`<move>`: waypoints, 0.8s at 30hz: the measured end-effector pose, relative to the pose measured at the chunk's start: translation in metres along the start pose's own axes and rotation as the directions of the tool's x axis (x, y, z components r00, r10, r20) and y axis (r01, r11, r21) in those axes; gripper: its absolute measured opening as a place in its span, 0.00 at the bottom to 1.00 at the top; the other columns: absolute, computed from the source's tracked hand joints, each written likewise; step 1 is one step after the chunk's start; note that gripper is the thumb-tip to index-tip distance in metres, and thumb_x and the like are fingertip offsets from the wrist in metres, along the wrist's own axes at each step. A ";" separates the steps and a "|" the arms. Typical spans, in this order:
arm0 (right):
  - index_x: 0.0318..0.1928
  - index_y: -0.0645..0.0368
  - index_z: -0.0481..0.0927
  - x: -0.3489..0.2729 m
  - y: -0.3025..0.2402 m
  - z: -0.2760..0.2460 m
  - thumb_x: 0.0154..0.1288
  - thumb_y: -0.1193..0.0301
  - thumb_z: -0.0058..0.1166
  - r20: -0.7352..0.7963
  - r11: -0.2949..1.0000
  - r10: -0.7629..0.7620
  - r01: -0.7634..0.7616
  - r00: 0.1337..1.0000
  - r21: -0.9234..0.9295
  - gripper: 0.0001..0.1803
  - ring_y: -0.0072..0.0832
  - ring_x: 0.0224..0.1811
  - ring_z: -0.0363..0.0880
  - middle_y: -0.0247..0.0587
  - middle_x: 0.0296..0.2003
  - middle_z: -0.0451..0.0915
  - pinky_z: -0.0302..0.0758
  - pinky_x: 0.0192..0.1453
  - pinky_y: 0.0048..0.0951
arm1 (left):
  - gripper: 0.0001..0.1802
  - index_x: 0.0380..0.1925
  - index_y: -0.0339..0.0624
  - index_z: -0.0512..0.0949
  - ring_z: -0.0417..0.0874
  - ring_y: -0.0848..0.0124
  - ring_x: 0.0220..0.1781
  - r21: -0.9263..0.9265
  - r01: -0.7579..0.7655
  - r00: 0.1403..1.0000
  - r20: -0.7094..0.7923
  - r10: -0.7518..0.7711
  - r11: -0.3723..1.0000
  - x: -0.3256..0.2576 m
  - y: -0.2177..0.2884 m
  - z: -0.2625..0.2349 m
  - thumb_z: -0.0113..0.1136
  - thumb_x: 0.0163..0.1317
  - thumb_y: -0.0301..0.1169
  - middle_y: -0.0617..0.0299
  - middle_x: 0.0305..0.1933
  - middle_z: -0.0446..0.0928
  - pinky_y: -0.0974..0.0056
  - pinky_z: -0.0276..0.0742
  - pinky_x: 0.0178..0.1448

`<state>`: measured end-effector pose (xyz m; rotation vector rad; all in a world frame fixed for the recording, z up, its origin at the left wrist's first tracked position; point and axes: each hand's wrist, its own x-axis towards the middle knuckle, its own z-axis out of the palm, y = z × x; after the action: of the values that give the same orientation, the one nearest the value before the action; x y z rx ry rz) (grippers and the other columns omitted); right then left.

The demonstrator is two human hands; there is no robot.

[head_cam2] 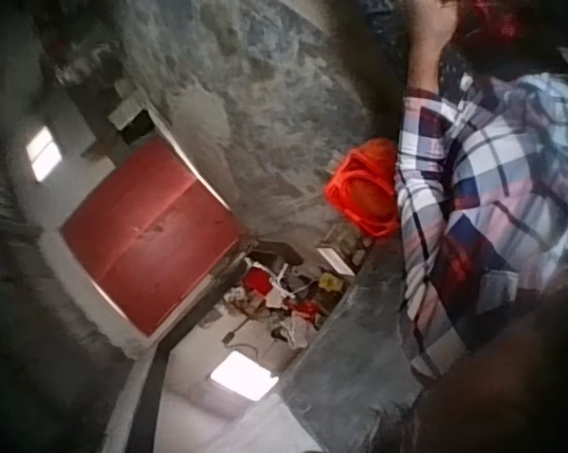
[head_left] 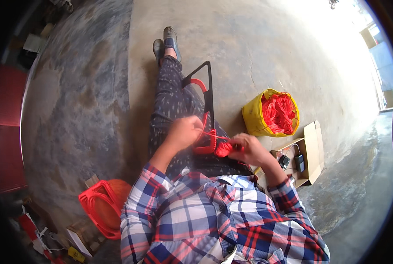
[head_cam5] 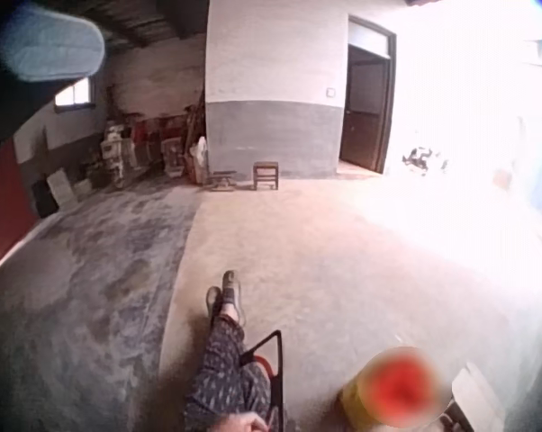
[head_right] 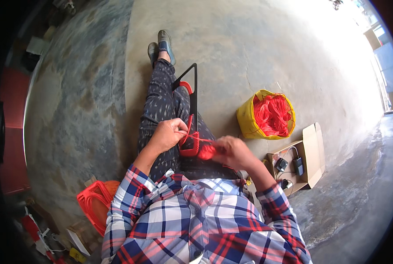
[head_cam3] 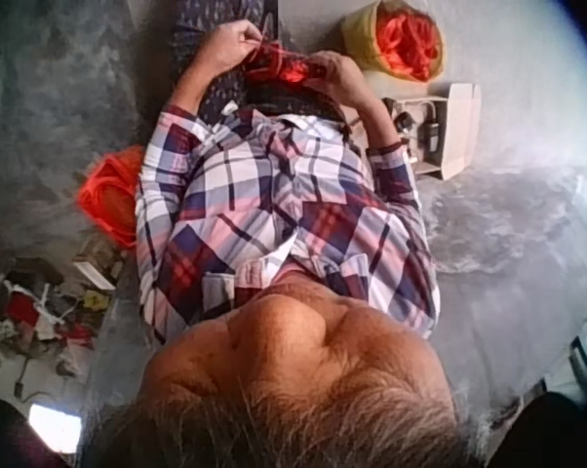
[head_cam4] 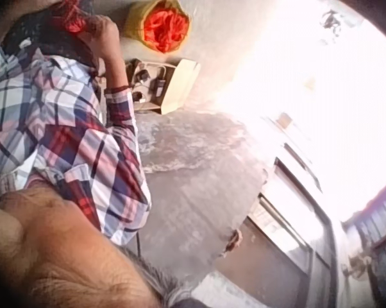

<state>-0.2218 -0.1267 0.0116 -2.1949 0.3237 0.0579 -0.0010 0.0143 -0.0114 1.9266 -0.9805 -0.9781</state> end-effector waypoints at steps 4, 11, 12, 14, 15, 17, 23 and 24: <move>0.43 0.57 0.79 0.044 0.006 0.017 0.51 0.67 0.65 -0.178 0.984 -0.021 -0.011 0.984 -0.176 0.18 0.43 0.37 0.78 0.41 0.31 0.79 0.76 0.41 0.40 | 0.10 0.36 0.36 0.79 0.71 0.82 0.22 -0.021 -0.068 0.998 0.008 0.068 0.997 -0.002 0.003 0.015 0.63 0.53 0.25 0.65 0.19 0.74 0.68 0.70 0.28; 0.50 0.64 0.76 0.074 0.000 0.027 0.56 0.70 0.61 -0.216 0.859 0.078 0.044 0.973 0.510 0.21 0.40 0.32 0.79 0.45 0.30 0.78 0.77 0.42 0.36 | 0.03 0.25 0.36 0.78 0.76 0.80 0.24 -0.339 -0.024 0.978 -0.204 -0.048 0.940 0.007 -0.020 0.008 0.56 0.50 0.21 0.64 0.25 0.79 0.71 0.74 0.31; 0.50 0.62 0.77 0.069 0.009 0.026 0.57 0.67 0.62 -0.177 0.758 0.217 -0.051 0.960 0.650 0.21 0.39 0.35 0.79 0.44 0.34 0.78 0.76 0.44 0.34 | 0.03 0.25 0.37 0.78 0.76 0.80 0.24 -0.487 0.008 0.979 -0.176 -0.107 0.874 0.002 -0.003 -0.002 0.56 0.50 0.22 0.64 0.25 0.79 0.72 0.74 0.32; 0.50 0.61 0.77 0.065 -0.011 0.005 0.56 0.67 0.64 -0.256 0.894 0.098 0.028 0.962 0.446 0.22 0.39 0.38 0.78 0.45 0.37 0.78 0.75 0.46 0.35 | 0.05 0.28 0.38 0.77 0.76 0.81 0.25 -0.687 0.033 0.989 -0.083 -0.124 0.726 -0.008 0.032 -0.017 0.56 0.50 0.25 0.65 0.26 0.79 0.75 0.72 0.32; 0.50 0.61 0.77 0.064 -0.021 -0.003 0.55 0.67 0.65 -0.289 0.972 -0.049 0.112 0.956 0.207 0.22 0.40 0.42 0.78 0.45 0.40 0.78 0.75 0.49 0.36 | 0.05 0.28 0.38 0.77 0.76 0.81 0.25 -0.688 0.034 0.988 -0.086 -0.128 0.725 -0.010 0.034 -0.015 0.56 0.50 0.25 0.65 0.26 0.79 0.75 0.72 0.32; 0.49 0.59 0.78 0.065 -0.027 0.001 0.55 0.66 0.66 -0.309 0.973 -0.154 0.199 0.938 0.119 0.22 0.40 0.49 0.75 0.46 0.44 0.77 0.72 0.53 0.38 | 0.08 0.31 0.37 0.77 0.75 0.82 0.23 -0.778 0.083 0.996 0.056 -0.062 0.622 -0.010 0.043 -0.005 0.56 0.51 0.26 0.67 0.23 0.77 0.77 0.71 0.30; 0.52 0.61 0.76 0.045 -0.007 -0.027 0.66 0.73 0.50 -0.395 0.571 0.196 0.223 0.897 0.790 0.15 0.30 0.52 0.77 0.41 0.51 0.78 0.68 0.63 0.36 | 0.06 0.31 0.40 0.76 0.57 0.85 0.13 -0.942 0.105 0.993 0.084 -0.080 0.320 0.003 0.031 0.005 0.59 0.61 0.30 0.73 0.19 0.68 0.75 0.48 0.19; 0.51 0.62 0.74 0.038 -0.016 -0.044 0.69 0.70 0.46 -0.395 0.382 0.194 0.302 0.898 0.874 0.14 0.32 0.50 0.77 0.44 0.46 0.79 0.69 0.62 0.39 | 0.07 0.30 0.41 0.75 0.57 0.85 0.12 -0.890 0.159 0.981 0.094 -0.170 0.427 0.003 0.030 0.011 0.59 0.61 0.32 0.72 0.19 0.69 0.75 0.47 0.18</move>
<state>-0.1848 -0.1607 0.0448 -1.0048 0.3980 -0.5680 -0.0179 -0.0043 0.0086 1.0731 -0.1054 -1.2519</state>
